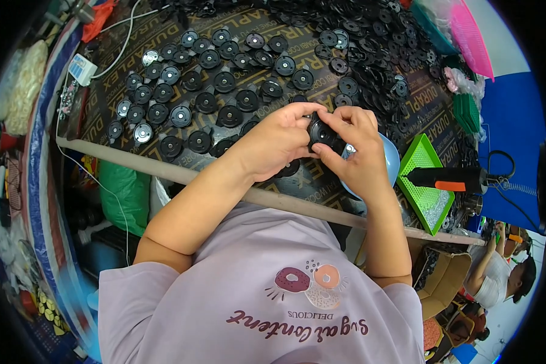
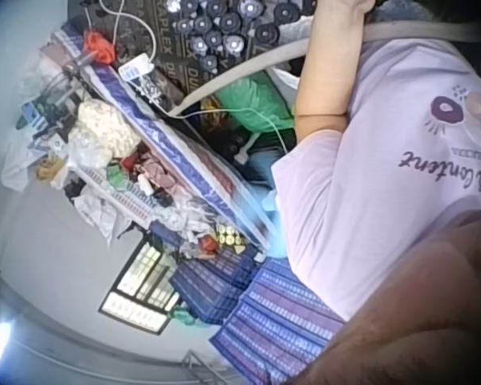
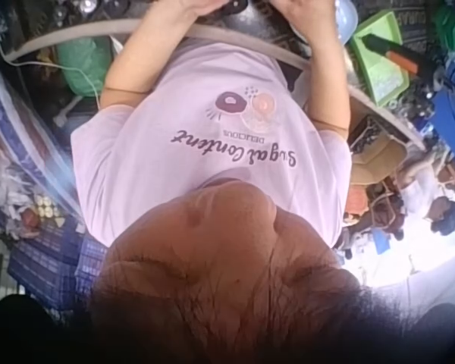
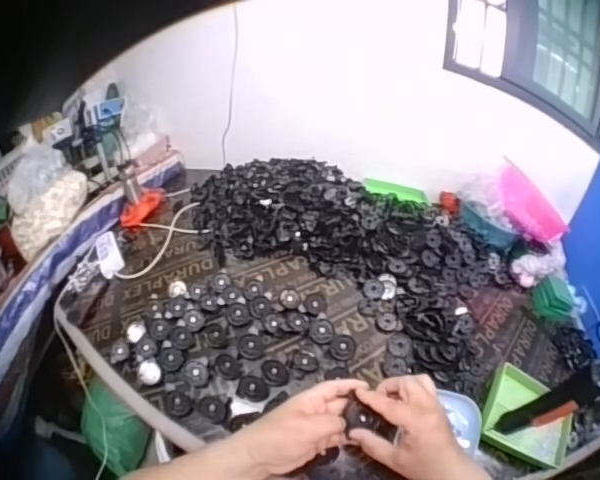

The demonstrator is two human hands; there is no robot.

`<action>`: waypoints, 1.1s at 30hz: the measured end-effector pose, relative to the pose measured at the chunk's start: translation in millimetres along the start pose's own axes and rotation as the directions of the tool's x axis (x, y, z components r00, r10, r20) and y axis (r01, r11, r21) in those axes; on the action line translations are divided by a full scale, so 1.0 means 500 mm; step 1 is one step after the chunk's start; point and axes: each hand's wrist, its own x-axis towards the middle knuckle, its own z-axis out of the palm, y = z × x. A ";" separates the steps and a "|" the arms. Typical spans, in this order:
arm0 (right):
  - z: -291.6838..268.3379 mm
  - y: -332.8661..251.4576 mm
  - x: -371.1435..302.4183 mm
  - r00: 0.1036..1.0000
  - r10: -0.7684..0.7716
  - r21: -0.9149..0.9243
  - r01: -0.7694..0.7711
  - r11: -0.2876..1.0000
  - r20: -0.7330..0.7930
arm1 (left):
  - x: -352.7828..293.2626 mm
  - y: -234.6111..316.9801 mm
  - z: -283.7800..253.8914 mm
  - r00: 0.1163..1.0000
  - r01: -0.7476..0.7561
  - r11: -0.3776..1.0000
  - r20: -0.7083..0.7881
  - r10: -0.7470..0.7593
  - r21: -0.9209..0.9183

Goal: The person inserts small metallic pins into circular black plastic housings by hand at a workbench.

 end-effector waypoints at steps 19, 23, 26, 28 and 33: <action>0.009 0.032 -0.007 0.994 -0.097 -0.036 0.099 0.994 0.059 | 0.020 0.024 -0.015 0.996 0.081 0.992 0.017 -0.083 0.096; 0.004 0.031 -0.006 0.999 -0.031 -0.010 0.031 0.999 0.016 | 0.028 0.033 -0.014 0.992 0.121 0.993 0.043 -0.121 0.007; -0.008 0.026 -0.008 0.995 -0.009 -0.079 0.016 0.997 0.098 | 0.029 0.029 -0.019 0.991 0.119 0.993 0.057 -0.118 -0.023; -0.012 0.016 -0.007 0.994 -0.062 -0.172 0.076 0.982 0.090 | 0.028 0.026 -0.022 0.991 0.115 0.993 0.074 -0.112 -0.040; -0.017 0.014 -0.013 0.999 -0.029 -0.093 0.032 0.995 0.038 | 0.022 0.030 -0.015 0.992 0.106 0.991 0.080 -0.099 -0.086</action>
